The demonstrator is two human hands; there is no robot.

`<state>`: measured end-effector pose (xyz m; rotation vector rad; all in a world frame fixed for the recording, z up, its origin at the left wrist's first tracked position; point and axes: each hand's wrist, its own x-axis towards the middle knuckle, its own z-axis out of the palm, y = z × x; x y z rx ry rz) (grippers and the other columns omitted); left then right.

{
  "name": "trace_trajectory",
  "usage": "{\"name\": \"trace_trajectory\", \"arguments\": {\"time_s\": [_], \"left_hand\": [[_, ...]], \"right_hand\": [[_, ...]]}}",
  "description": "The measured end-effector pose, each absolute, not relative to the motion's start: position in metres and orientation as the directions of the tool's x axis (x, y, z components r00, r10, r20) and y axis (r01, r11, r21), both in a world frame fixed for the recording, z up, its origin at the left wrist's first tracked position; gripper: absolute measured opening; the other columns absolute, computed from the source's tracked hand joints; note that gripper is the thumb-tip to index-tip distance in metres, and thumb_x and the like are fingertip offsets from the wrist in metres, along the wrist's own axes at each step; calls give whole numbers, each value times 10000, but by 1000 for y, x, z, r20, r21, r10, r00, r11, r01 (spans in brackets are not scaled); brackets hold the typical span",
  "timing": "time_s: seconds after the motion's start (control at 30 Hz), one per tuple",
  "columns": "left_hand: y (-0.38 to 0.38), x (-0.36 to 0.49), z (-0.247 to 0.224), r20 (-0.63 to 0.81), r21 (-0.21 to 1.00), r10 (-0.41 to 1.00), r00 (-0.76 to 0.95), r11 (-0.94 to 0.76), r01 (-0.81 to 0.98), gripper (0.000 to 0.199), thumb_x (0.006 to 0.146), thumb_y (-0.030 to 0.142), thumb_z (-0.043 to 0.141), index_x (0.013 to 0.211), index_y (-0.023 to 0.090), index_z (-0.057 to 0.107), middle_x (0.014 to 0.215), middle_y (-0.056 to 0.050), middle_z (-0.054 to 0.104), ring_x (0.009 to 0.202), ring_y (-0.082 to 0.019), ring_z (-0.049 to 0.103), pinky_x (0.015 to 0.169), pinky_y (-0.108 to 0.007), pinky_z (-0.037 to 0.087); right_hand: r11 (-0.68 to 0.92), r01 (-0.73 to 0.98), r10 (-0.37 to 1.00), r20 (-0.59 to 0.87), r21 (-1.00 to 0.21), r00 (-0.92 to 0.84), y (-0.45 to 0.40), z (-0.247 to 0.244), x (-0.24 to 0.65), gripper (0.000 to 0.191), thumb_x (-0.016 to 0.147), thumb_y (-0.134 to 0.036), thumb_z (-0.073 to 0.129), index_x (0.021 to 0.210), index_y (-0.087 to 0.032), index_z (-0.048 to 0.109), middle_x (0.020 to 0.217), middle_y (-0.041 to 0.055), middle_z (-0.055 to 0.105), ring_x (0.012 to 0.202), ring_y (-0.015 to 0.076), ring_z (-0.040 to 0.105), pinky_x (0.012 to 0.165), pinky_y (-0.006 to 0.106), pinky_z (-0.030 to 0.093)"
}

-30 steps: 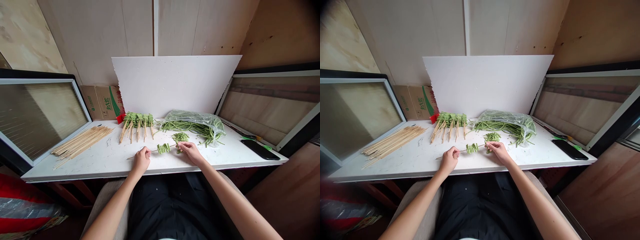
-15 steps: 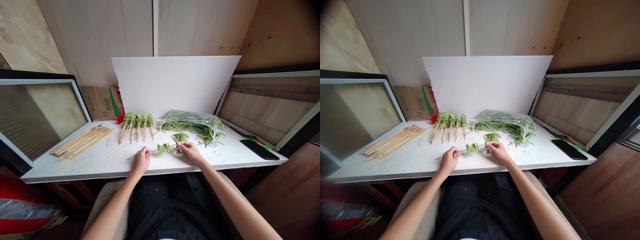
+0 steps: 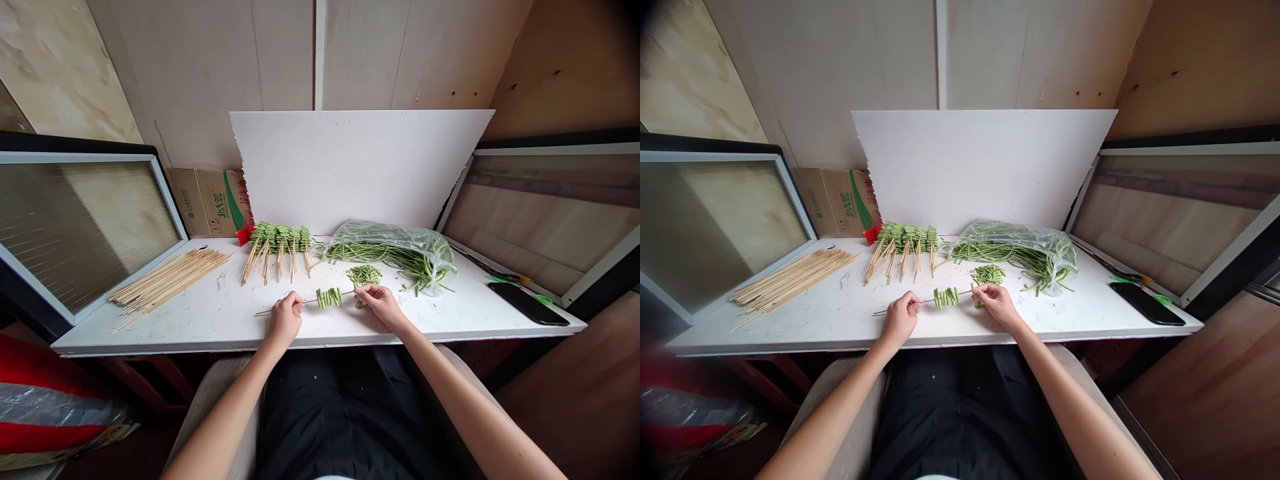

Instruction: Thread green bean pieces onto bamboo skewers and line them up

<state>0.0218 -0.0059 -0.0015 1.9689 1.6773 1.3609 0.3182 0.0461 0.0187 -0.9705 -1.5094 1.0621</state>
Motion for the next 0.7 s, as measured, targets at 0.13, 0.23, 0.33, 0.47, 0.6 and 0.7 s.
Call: {"name": "trace_trajectory", "arguments": {"time_s": [0.13,0.23,0.33,0.47,0.6,0.7], "left_hand": [[-6,21,-1,497,683,864,-82,-331,651,210,851,44,514,791,224,606,728,-1,688,712,-184,638,686,-263,418],[-5,21,0,489,692,868,-87,-325,644,200,852,54,514,785,223,598,718,3,684,702,-179,635,689,-262,420],[-5,21,-1,485,697,869,-94,-319,642,196,854,58,510,796,222,602,715,4,682,701,-179,637,695,-263,424],[-4,21,-1,478,698,874,-84,-320,640,202,850,54,510,799,221,609,705,9,672,693,-176,632,690,-256,424],[-5,21,0,470,698,880,-71,-321,640,200,850,57,517,788,218,617,695,13,657,678,-172,614,674,-250,417],[-5,21,-1,475,693,878,-59,-332,640,195,857,63,518,791,216,619,701,10,656,678,-170,606,675,-252,415]], "right_hand": [[304,58,943,292,-951,-160,46,19,316,495,762,-685,824,807,-196,761,761,48,720,672,176,603,674,313,494],[314,49,940,303,-948,-158,46,19,315,476,774,-669,825,794,-198,757,757,45,717,668,171,592,673,311,478],[310,41,940,300,-950,-161,44,19,313,464,784,-661,818,794,-202,752,763,46,717,673,175,590,667,309,468],[302,62,945,290,-951,-154,42,19,312,492,782,-691,799,796,-202,741,766,54,715,681,185,588,674,315,478],[292,66,949,281,-954,-142,42,19,310,514,760,-711,801,784,-202,733,753,55,706,669,181,567,665,317,480],[283,44,951,274,-958,-145,42,19,311,496,755,-690,819,787,-201,743,745,50,702,658,173,557,664,318,470]]}}
